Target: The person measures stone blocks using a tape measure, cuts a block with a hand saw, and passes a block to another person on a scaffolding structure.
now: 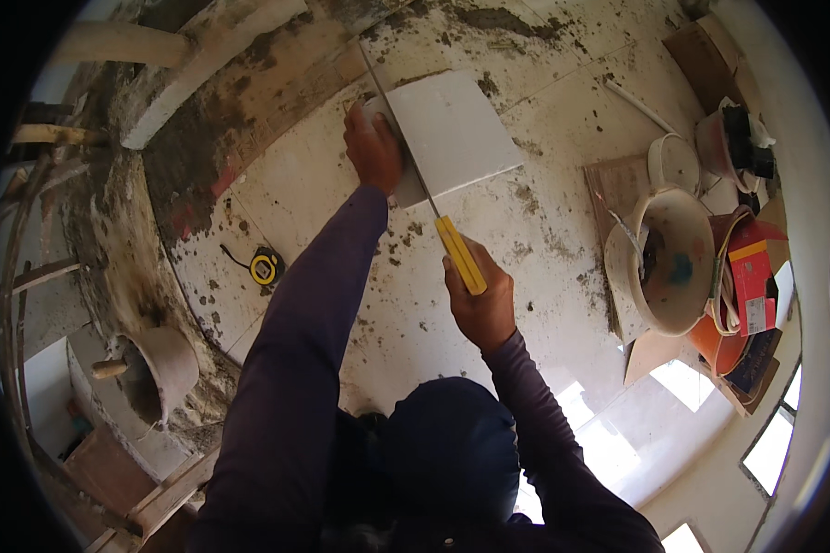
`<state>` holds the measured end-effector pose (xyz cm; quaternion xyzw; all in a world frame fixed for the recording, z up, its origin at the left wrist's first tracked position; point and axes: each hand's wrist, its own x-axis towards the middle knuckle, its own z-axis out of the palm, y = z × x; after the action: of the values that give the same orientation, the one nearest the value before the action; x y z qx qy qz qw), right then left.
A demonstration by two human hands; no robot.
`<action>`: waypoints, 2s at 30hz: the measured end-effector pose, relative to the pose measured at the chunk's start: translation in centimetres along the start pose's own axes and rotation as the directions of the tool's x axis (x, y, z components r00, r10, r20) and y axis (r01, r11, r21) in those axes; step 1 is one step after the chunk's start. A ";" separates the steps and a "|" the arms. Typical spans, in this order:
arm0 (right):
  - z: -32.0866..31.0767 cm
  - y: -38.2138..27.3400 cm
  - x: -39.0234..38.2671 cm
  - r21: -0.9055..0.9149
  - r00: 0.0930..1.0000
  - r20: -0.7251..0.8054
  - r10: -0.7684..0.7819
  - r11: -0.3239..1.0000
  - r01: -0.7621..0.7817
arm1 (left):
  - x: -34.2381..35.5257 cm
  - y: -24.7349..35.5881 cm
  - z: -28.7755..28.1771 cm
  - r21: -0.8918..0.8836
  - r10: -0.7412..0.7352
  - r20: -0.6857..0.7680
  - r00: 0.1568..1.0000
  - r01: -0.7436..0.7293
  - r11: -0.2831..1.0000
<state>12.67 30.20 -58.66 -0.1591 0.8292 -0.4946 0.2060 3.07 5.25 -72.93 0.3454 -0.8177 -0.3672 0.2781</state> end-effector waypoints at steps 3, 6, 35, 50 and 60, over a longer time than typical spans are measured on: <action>-1.2 2.4 -5.6 -0.056 0.997 -0.036 -0.074 0.996 0.072 | 0.3 0.5 0.0 -0.017 -0.043 0.017 0.999 0.043 0.999; -3.7 2.5 -11.2 -0.083 0.998 0.052 0.018 0.996 -0.014 | 0.5 -0.2 -1.7 0.009 -0.061 -0.014 0.998 0.061 0.998; 0.6 1.3 -0.5 0.000 0.999 -0.026 -0.021 1.000 0.021 | 0.2 0.3 -0.1 0.090 -0.101 0.047 0.994 0.097 0.991; -0.7 2.7 -5.9 0.009 0.998 0.025 0.066 0.998 -0.066 | 0.2 0.4 -1.0 0.107 -0.157 0.024 0.987 0.153 0.982; 1.0 1.5 -1.6 -0.035 0.999 -0.014 0.029 0.999 -0.029 | -0.2 0.0 -0.4 0.110 -0.079 -0.012 0.997 0.080 0.991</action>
<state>14.42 30.92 -60.14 -0.1473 0.8413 -0.4780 0.2050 3.43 5.24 -72.75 0.3940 -0.8212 -0.3306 0.2470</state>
